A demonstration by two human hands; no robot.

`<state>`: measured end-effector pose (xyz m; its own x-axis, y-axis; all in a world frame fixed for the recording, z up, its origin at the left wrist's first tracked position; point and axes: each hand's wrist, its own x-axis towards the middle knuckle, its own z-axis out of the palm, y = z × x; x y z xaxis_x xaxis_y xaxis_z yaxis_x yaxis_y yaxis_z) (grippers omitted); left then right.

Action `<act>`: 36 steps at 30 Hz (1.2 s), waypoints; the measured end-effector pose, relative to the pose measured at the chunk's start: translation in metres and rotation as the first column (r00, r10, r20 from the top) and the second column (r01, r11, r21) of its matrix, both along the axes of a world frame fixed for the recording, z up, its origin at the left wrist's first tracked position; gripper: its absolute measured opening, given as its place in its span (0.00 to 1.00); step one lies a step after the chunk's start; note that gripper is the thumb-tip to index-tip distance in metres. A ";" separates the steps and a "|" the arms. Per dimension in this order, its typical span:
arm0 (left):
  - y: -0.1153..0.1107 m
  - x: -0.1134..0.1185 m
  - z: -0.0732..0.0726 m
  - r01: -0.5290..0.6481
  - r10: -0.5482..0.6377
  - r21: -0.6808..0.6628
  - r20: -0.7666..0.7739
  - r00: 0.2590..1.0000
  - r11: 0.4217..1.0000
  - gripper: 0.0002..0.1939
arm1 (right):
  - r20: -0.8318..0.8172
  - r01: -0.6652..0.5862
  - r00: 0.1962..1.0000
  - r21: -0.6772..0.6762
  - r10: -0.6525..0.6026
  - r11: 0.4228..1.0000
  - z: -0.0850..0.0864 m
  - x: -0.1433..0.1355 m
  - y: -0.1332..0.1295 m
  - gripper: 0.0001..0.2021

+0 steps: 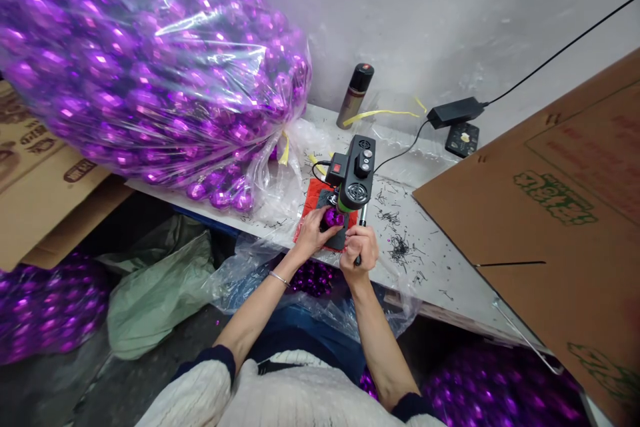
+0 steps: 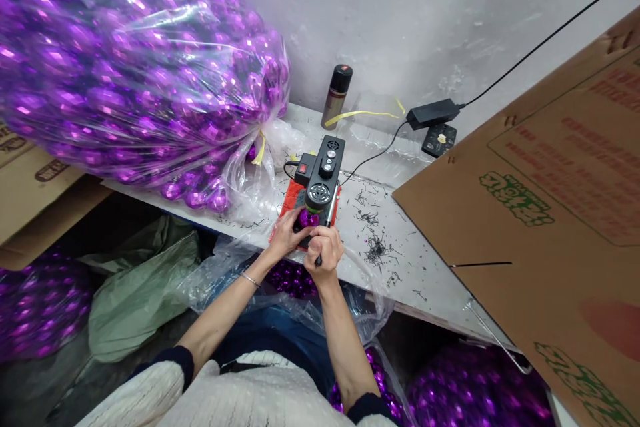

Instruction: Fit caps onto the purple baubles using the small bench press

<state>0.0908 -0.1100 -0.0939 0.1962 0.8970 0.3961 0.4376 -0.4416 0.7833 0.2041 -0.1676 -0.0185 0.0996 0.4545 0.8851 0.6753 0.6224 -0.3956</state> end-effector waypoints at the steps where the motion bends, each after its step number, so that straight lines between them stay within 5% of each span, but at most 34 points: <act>1: 0.000 0.000 0.000 0.002 -0.002 -0.003 0.002 1.000 1.000 0.26 | -0.002 0.001 1.000 0.004 -0.001 1.000 0.000 0.000 0.000 0.10; 11: 0.000 0.000 0.002 0.004 -0.005 -0.025 -0.010 1.000 1.000 0.25 | 0.075 0.018 0.997 0.089 -0.025 0.996 -0.019 0.000 0.006 0.12; 14: 0.003 0.002 0.001 0.001 -0.001 -0.027 -0.016 1.000 1.000 0.26 | -0.009 0.036 0.999 0.073 -0.036 0.997 0.000 -0.002 0.007 0.14; 17: 0.000 0.002 0.002 -0.027 0.027 0.021 -0.015 1.000 0.999 0.29 | -0.154 0.071 0.985 -0.048 -0.078 0.996 0.036 -0.004 0.006 0.15; 21: -0.036 -0.012 -0.003 -0.040 0.054 0.262 -0.044 0.998 0.964 0.34 | -0.188 0.044 0.979 -0.164 -0.075 0.986 0.067 -0.006 0.004 0.17; 24: -0.084 -0.028 -0.018 0.121 -0.046 0.396 -0.193 0.980 0.910 0.35 | -0.168 0.035 0.984 -0.121 -0.055 0.992 0.061 -0.006 0.003 0.16; 28: -0.124 -0.044 -0.036 0.218 -0.108 0.368 -0.296 0.949 0.904 0.38 | -0.100 0.052 0.993 -0.100 -0.062 0.994 0.045 -0.006 0.000 0.15; 32: -0.087 -0.059 -0.007 -0.019 0.048 0.359 -0.071 0.996 0.933 0.22 | -0.091 0.049 0.994 -0.091 -0.057 0.995 0.043 -0.006 -0.001 0.15; 36: 0.019 -0.084 0.054 -0.368 0.369 0.161 0.025 0.929 0.916 0.18 | -0.127 0.058 0.989 -0.086 -0.069 0.995 0.041 -0.008 -0.001 0.15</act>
